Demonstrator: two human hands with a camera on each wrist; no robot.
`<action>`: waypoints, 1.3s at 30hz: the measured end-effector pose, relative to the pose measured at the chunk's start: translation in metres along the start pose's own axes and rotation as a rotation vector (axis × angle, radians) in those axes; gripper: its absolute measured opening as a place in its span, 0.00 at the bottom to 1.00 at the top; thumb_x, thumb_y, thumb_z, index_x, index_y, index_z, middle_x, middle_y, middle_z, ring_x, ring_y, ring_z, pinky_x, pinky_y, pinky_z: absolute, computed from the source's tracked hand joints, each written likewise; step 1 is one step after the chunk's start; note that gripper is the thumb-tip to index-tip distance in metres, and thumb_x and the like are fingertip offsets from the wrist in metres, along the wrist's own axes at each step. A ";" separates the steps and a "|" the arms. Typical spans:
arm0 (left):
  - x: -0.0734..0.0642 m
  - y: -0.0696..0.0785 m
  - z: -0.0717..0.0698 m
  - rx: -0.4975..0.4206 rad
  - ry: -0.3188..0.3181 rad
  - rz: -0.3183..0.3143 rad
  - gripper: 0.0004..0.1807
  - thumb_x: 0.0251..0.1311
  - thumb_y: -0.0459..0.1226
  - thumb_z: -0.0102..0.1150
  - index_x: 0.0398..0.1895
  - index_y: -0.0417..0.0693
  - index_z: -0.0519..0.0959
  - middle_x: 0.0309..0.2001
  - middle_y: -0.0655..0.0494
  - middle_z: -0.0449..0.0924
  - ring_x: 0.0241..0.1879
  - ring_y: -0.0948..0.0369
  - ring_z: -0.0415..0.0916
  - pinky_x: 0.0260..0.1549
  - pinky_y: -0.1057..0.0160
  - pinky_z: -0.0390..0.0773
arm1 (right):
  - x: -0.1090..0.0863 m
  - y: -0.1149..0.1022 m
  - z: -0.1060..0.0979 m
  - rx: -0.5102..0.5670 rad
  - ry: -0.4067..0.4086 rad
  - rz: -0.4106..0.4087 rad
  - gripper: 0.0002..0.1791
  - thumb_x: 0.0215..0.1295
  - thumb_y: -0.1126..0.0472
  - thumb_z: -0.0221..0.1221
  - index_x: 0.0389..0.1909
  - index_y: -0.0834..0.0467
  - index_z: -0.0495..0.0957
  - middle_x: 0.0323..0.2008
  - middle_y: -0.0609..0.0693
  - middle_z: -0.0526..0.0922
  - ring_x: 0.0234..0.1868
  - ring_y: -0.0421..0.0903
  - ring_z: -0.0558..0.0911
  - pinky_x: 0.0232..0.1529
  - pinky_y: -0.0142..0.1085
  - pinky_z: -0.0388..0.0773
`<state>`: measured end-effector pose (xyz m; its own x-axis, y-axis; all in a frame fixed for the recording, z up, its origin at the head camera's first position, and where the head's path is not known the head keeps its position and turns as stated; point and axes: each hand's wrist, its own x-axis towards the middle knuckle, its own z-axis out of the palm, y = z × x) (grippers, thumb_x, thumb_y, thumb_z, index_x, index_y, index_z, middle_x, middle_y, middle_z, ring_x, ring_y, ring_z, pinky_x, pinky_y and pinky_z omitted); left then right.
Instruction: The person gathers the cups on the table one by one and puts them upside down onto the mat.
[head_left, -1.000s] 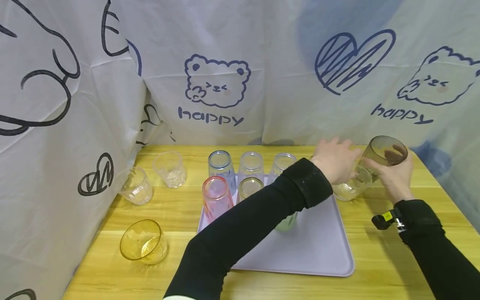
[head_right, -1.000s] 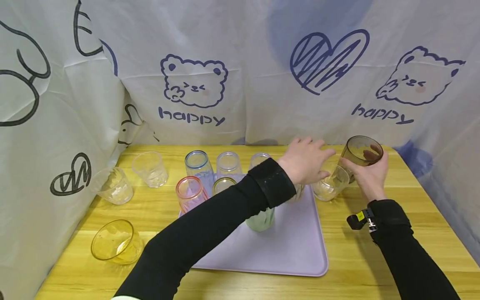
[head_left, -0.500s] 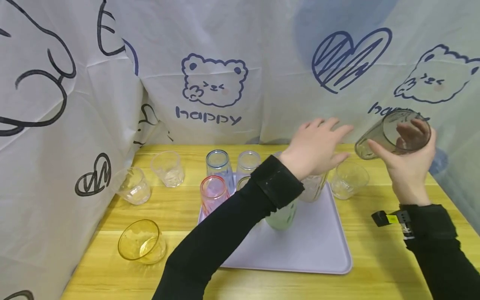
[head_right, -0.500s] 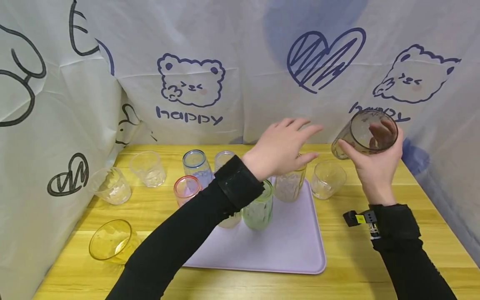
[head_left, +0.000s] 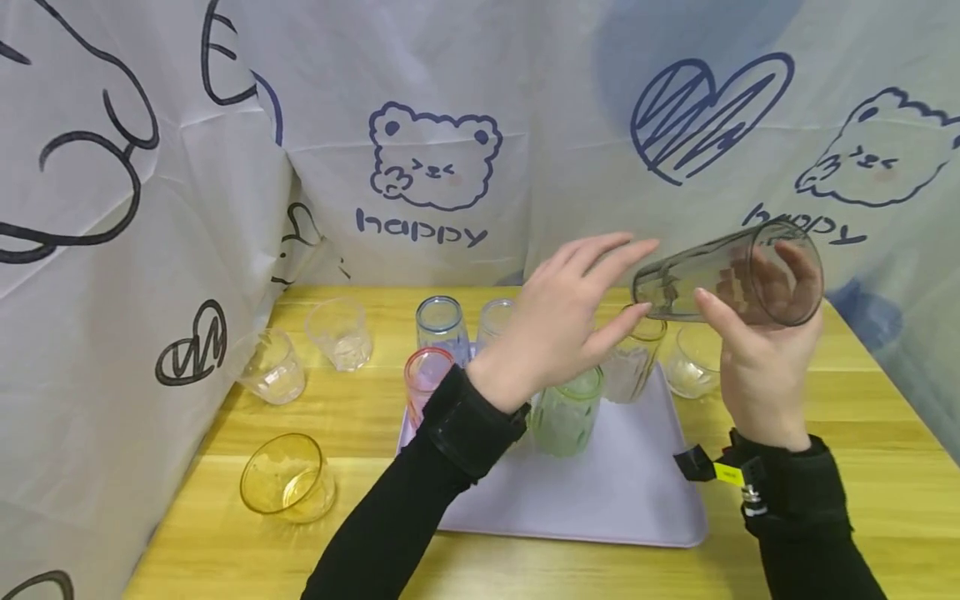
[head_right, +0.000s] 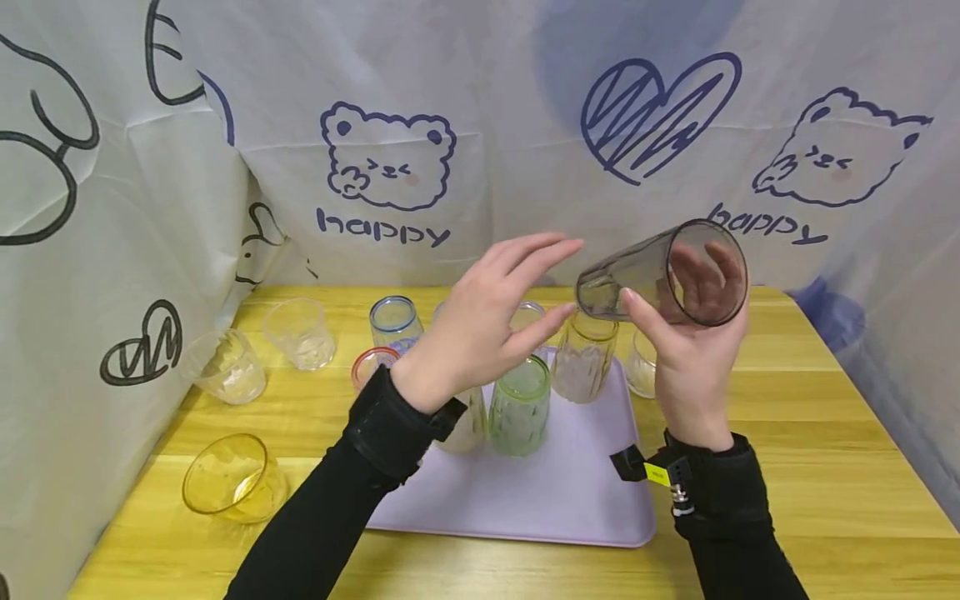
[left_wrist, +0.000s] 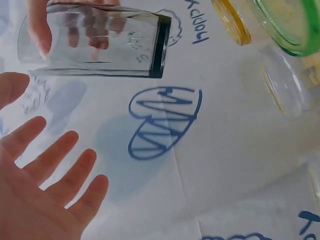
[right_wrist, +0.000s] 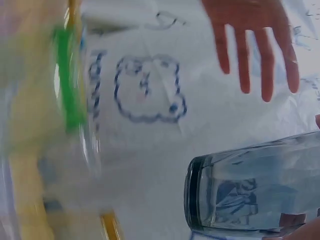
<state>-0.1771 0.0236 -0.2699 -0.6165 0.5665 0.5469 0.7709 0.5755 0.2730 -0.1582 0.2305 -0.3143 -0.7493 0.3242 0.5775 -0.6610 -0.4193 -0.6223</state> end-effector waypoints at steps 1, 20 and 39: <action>-0.005 -0.002 -0.002 -0.018 0.026 -0.001 0.30 0.72 0.49 0.55 0.75 0.54 0.65 0.73 0.52 0.68 0.73 0.56 0.64 0.75 0.58 0.64 | -0.003 0.001 0.003 0.018 -0.019 0.009 0.37 0.52 0.92 0.52 0.61 0.61 0.67 0.53 0.56 0.84 0.62 0.51 0.78 0.72 0.38 0.70; -0.070 -0.032 0.002 -0.290 0.364 -0.022 0.31 0.62 0.41 0.63 0.69 0.47 0.70 0.70 0.45 0.69 0.72 0.53 0.66 0.73 0.54 0.67 | -0.041 0.031 0.033 0.435 -0.156 0.347 0.33 0.66 0.75 0.56 0.70 0.51 0.66 0.65 0.51 0.72 0.66 0.49 0.71 0.74 0.46 0.65; -0.081 -0.040 0.016 -0.370 0.294 -0.030 0.37 0.56 0.42 0.71 0.70 0.50 0.69 0.72 0.47 0.66 0.72 0.53 0.66 0.70 0.53 0.70 | -0.056 0.044 0.045 0.581 -0.068 0.536 0.40 0.59 0.67 0.68 0.71 0.47 0.63 0.64 0.50 0.71 0.64 0.49 0.74 0.70 0.45 0.73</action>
<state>-0.1602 -0.0358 -0.3374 -0.6092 0.3306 0.7208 0.7914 0.3101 0.5267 -0.1434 0.1553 -0.3500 -0.9430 -0.0923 0.3199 -0.0697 -0.8849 -0.4605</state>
